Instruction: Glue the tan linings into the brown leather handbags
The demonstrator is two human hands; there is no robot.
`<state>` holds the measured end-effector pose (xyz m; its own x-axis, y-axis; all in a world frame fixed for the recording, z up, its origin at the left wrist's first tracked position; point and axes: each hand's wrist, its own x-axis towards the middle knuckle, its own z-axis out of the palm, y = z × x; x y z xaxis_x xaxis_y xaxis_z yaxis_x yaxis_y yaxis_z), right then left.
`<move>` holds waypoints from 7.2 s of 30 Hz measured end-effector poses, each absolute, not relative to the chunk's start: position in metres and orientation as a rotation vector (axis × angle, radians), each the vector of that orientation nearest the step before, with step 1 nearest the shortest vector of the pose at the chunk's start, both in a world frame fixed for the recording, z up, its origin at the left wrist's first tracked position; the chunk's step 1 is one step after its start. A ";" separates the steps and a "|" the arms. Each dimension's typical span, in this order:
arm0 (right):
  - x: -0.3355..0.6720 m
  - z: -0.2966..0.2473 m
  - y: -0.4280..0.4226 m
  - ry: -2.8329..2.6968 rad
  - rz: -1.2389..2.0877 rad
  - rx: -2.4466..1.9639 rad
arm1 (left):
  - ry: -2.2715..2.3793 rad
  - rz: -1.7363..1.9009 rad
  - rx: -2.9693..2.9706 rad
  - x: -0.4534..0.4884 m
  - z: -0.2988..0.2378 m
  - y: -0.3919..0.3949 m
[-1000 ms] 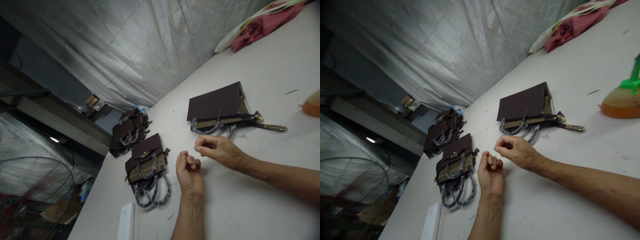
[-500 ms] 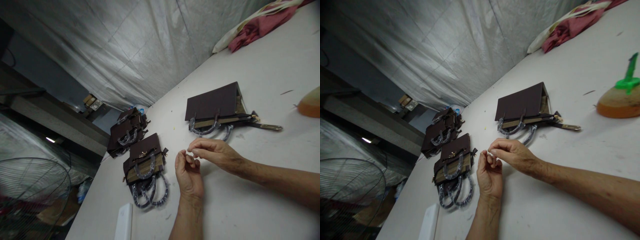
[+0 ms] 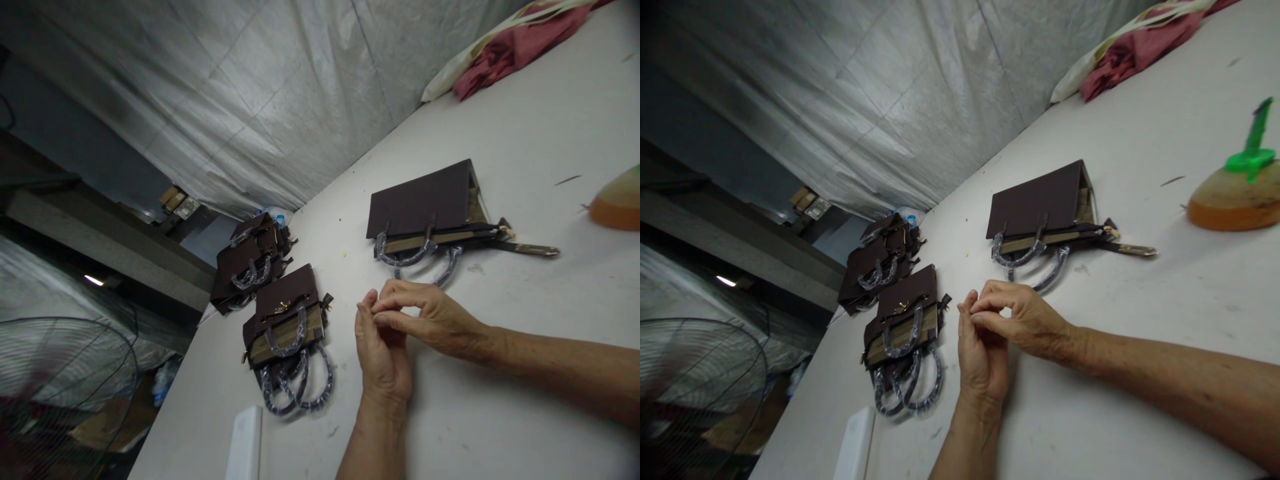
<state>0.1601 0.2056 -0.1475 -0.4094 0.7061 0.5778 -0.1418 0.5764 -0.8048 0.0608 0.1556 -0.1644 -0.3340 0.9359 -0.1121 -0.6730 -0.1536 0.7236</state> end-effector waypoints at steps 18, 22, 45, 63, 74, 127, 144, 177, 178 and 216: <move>0.164 -0.145 0.207 -1.835 0.732 -0.491 | 0.824 1.699 0.583 0.069 -0.165 0.152; 0.160 -0.147 0.208 -1.769 0.760 -0.594 | 0.736 1.542 0.568 0.069 -0.159 0.151; 0.165 -0.145 0.203 -1.779 0.943 -0.424 | 0.797 1.533 0.567 0.060 -0.166 0.153; 0.174 -0.142 0.217 -1.939 0.952 -0.449 | 0.667 1.475 0.535 0.069 -0.157 0.150; 0.175 -0.139 0.218 -1.799 0.792 -0.426 | 0.695 1.436 0.538 0.066 -0.146 0.147; 0.174 -0.145 0.229 -1.378 1.794 -0.454 | 1.261 1.851 0.805 0.056 -0.154 0.154; 0.170 -0.144 0.224 -1.355 1.859 -0.373 | 1.247 1.892 1.447 0.054 -0.151 0.142; 0.178 -0.151 0.232 -1.425 2.126 -0.227 | 1.075 1.570 1.485 0.045 -0.141 0.128; 0.176 -0.152 0.231 -1.406 2.142 -0.220 | 1.003 1.589 1.389 0.047 -0.144 0.129; 0.168 -0.178 0.233 -1.223 2.333 0.075 | 0.969 1.683 1.354 0.059 -0.146 0.130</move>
<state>0.1683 0.2333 -0.1776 -0.8731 0.4046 0.2721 -0.4538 -0.4706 -0.7567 0.0586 0.1298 -0.1464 -0.1542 0.8985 0.4110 -0.0953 -0.4276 0.8989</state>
